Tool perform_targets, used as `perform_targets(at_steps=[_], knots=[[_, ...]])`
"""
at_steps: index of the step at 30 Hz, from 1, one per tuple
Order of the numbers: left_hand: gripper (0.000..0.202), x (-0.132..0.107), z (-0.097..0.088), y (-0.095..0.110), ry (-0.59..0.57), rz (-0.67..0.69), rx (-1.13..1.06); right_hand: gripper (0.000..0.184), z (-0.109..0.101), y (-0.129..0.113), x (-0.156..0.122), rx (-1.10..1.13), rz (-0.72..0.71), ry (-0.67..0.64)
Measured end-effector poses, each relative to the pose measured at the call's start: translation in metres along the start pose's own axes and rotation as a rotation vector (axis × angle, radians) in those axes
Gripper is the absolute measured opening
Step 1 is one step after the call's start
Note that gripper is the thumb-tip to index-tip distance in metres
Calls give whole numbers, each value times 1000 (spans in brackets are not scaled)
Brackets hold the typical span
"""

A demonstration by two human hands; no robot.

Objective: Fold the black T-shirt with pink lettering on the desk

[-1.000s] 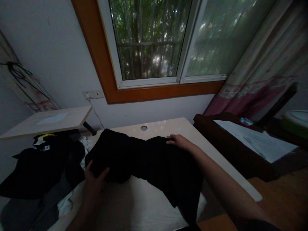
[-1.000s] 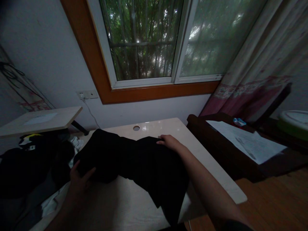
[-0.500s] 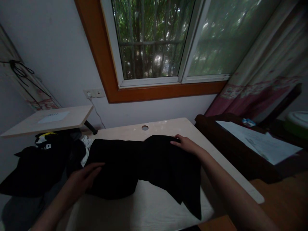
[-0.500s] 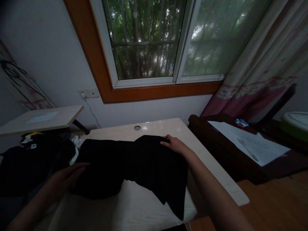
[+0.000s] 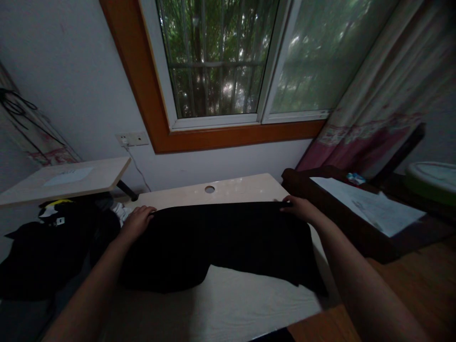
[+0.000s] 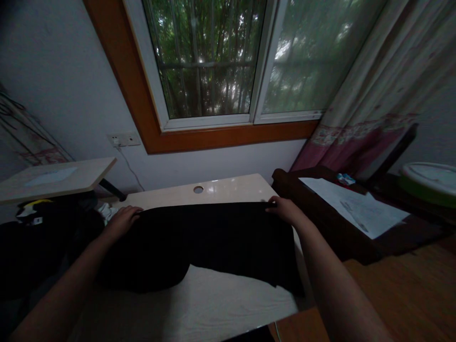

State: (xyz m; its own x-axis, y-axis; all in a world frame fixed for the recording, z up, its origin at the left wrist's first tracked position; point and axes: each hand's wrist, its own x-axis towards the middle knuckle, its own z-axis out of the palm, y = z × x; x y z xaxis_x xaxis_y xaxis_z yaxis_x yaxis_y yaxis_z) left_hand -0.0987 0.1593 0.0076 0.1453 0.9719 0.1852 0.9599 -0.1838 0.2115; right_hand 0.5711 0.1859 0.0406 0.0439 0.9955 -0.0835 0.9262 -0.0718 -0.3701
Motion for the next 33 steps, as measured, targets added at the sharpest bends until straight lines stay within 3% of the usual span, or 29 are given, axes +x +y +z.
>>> perform_targets(at_steps=[4, 9, 12, 18, 21, 23, 28, 30, 33], knots=[[25, -6, -6, 4, 67, -23, 64, 31, -11, -15, 20, -275, 22, 220], [24, -7, -9, 5, 243, -92, 98, 25, 4, -55, 32, -409, -56, 430], [25, 0, -10, 0, 273, -108, 94, 29, 16, -70, 34, -388, -95, 491], [24, 13, -10, -10, 202, -76, 78, 42, 38, -88, 23, -335, -130, 514], [29, 5, -13, 1, 271, -46, 14, 42, 50, -106, 8, -277, -214, 495], [29, -10, -20, 19, 266, 34, -93, 37, 58, -124, -7, -207, -352, 444], [24, -73, -38, 81, -47, 235, -323, 23, 78, -184, -66, 21, -746, 251], [37, -98, -39, 102, -151, 286, -334, 23, 87, -206, -93, 76, -876, 161], [57, -123, -31, 116, -180, 283, -285, 45, 102, -231, -124, 93, -1004, 33]])
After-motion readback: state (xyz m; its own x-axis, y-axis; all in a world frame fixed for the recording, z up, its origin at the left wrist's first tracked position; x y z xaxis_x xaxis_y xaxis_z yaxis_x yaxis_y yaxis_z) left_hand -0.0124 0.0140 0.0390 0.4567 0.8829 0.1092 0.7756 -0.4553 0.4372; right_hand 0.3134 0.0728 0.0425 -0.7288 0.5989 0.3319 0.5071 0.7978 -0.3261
